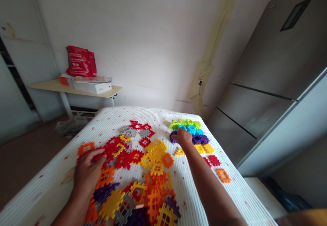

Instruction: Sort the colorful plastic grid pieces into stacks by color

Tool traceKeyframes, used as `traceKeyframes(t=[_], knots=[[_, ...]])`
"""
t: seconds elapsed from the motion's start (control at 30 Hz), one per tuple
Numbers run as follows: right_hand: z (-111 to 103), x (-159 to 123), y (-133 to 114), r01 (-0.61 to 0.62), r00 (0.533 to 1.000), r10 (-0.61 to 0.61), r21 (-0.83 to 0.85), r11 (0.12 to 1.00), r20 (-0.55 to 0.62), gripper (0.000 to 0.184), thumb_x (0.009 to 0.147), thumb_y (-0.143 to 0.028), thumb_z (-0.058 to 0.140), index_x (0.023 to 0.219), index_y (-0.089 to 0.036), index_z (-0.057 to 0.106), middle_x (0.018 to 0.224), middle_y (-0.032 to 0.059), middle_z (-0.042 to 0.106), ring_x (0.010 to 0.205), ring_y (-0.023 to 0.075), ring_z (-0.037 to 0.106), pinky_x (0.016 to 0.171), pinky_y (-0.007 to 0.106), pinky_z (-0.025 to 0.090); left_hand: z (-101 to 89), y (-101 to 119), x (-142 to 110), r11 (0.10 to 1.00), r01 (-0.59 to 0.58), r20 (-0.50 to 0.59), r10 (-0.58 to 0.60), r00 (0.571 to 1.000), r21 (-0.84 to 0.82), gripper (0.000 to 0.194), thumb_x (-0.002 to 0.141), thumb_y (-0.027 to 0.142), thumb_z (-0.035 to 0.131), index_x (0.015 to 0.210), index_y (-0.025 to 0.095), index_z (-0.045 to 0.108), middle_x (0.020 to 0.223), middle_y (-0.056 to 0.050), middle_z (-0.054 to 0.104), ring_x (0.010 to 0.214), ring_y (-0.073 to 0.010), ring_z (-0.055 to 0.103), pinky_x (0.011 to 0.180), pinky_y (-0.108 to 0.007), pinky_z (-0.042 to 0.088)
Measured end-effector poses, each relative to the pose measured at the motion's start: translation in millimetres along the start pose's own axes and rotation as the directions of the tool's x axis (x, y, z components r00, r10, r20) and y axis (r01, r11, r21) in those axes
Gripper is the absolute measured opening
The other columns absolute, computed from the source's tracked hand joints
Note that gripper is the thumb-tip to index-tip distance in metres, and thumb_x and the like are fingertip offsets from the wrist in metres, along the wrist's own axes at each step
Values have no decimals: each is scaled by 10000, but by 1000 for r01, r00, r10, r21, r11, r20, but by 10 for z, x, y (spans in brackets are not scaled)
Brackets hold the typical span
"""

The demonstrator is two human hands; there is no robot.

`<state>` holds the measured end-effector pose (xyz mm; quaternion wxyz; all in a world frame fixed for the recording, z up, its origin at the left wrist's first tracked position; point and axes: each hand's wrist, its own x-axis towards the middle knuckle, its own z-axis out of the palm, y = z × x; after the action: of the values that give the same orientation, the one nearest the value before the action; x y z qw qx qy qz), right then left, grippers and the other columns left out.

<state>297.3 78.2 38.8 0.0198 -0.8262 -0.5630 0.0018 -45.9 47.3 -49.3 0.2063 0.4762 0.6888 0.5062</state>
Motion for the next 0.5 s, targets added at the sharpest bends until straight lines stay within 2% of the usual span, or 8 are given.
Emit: traceKeyframes(t=[0.33,0.5], knots=[[36,-31,-1,29,999,-28,14,999,-46,431,764,-411,552,1097,-140,592,1060,155,647,962,280,636,742,353,480,1,35,-10,1000,8,4,-8,1000,-13,330,656,389,575,928,222,660,1042,-55,655,996,-287,589,935,-432,430],[-30,-93,-9,25,996,-26,-3,1000,-90,443,785,-431,545,1122,-146,575,1065,153,633,944,277,637,731,347,478,-8,42,-13,1000,-4,7,4,1000,-29,327,656,380,573,920,208,659,1025,-67,658,987,-288,591,926,-440,433]])
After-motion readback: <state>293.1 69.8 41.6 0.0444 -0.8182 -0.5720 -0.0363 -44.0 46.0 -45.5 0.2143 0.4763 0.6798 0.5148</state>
